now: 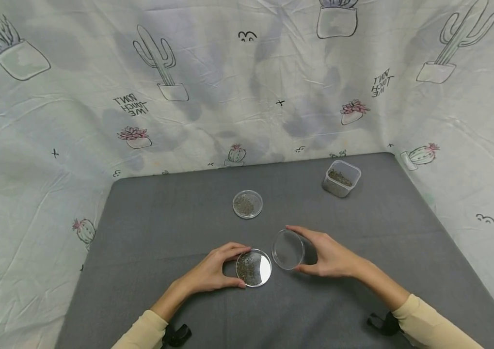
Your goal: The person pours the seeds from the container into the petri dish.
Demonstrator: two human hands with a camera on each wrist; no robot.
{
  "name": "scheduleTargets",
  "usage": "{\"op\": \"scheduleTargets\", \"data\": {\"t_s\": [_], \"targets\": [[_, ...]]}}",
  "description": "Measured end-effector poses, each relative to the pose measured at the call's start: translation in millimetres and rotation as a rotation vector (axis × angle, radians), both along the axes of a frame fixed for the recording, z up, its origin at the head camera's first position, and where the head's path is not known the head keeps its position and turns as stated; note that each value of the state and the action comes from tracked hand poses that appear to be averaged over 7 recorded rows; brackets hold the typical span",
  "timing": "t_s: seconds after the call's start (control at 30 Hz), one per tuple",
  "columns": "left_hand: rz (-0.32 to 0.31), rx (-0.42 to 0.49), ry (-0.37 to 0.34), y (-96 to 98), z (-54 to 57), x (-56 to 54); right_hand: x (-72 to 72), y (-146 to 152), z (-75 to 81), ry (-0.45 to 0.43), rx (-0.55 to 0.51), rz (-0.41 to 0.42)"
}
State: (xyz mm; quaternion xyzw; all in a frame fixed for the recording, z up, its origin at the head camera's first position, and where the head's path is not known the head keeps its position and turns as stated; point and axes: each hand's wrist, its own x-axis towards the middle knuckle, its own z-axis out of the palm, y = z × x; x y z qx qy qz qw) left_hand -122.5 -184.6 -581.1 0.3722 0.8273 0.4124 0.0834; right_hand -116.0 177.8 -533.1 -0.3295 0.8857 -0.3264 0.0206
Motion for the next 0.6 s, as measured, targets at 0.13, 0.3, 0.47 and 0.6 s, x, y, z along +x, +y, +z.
{"op": "scheduleTargets", "data": {"t_s": [0.13, 0.3, 0.47, 0.6], "targets": [[-0.002, 0.009, -0.004, 0.2, -1.2, 0.1, 0.8, -7, -1.1, -0.014, -0.010, 0.021], [0.004, 0.008, -0.009, -0.6, -1.0, 0.5, 0.6, -15, 1.2, -0.017, -0.033, 0.038], [0.009, -0.005, -0.007, -0.5, -0.6, 1.0, -0.4, -16, 3.2, 0.003, -0.031, 0.043], [0.009, -0.007, -0.002, -0.7, -0.9, 1.3, -0.8, -13, 3.6, 0.009, -0.022, 0.023]]}}
